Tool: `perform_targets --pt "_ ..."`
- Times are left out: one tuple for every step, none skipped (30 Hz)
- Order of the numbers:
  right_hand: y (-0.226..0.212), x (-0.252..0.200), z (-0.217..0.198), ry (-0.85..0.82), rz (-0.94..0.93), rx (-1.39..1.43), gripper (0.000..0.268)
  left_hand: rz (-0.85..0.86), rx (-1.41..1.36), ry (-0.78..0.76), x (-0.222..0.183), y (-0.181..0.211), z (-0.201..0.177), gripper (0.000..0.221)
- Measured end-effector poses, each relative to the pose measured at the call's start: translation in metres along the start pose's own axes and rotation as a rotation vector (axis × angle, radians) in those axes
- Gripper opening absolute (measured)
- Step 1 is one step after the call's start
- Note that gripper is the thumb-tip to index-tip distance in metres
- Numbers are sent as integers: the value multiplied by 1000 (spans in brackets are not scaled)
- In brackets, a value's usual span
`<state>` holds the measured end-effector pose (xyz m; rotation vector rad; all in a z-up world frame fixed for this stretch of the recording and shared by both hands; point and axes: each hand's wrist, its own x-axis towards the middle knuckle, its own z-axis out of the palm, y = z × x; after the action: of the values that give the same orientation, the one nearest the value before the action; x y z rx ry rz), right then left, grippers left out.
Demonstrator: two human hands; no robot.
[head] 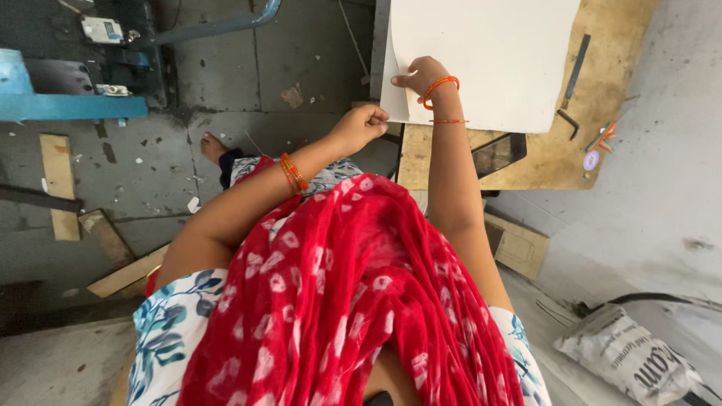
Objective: The person repeatedly picks up individual white paper sheets from a machine and places them onto a growing stack on a wooden table. The person handles the sheets one at a time, aligning them before adding them to the pile.
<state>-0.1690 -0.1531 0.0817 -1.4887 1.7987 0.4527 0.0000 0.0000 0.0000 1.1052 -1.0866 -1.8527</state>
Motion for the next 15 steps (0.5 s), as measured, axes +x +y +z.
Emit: perform_targets --pt "0 -1 1 1 6 5 75 -5 1 16 5 -9 -1 29" --pt "1 -1 2 -2 -1 -5 76 -10 2 32 12 -19 -1 30" --pt "3 0 3 -3 -5 -14 77 -39 -53 18 21 -28 0 34" --pt "4 3 4 -3 -9 -24 78 -68 -108 5 32 -36 3 40" --pt "7 8 6 26 -58 -94 78 -96 -165 -10 45 -44 10 45" --pt "8 12 10 56 -106 -165 79 -175 -233 9 57 -51 20 48" --pt "11 17 13 92 -156 -236 79 -248 -298 28 71 -56 31 52" --pt "15 19 19 104 -159 -247 79 -321 -364 48 81 -61 44 56" --pt "17 24 23 128 -167 -259 79 -313 -351 116 96 -61 52 56" --pt "22 27 27 152 -175 -271 79 -304 -338 184 104 -62 59 57" --pt "32 28 27 181 -196 -158 79 -287 -330 254 113 -58 60 59" --pt "46 26 28 207 -219 -45 80 -233 -379 260 114 -56 56 54" --pt "65 22 25 225 -285 105 73 -174 -429 264 108 -57 52 51" --pt "89 15 22 238 -353 255 67 -87 -431 235 95 -57 43 52" --pt "119 1 22 399 -426 334 59 -3 -430 205 80 -56 27 54"
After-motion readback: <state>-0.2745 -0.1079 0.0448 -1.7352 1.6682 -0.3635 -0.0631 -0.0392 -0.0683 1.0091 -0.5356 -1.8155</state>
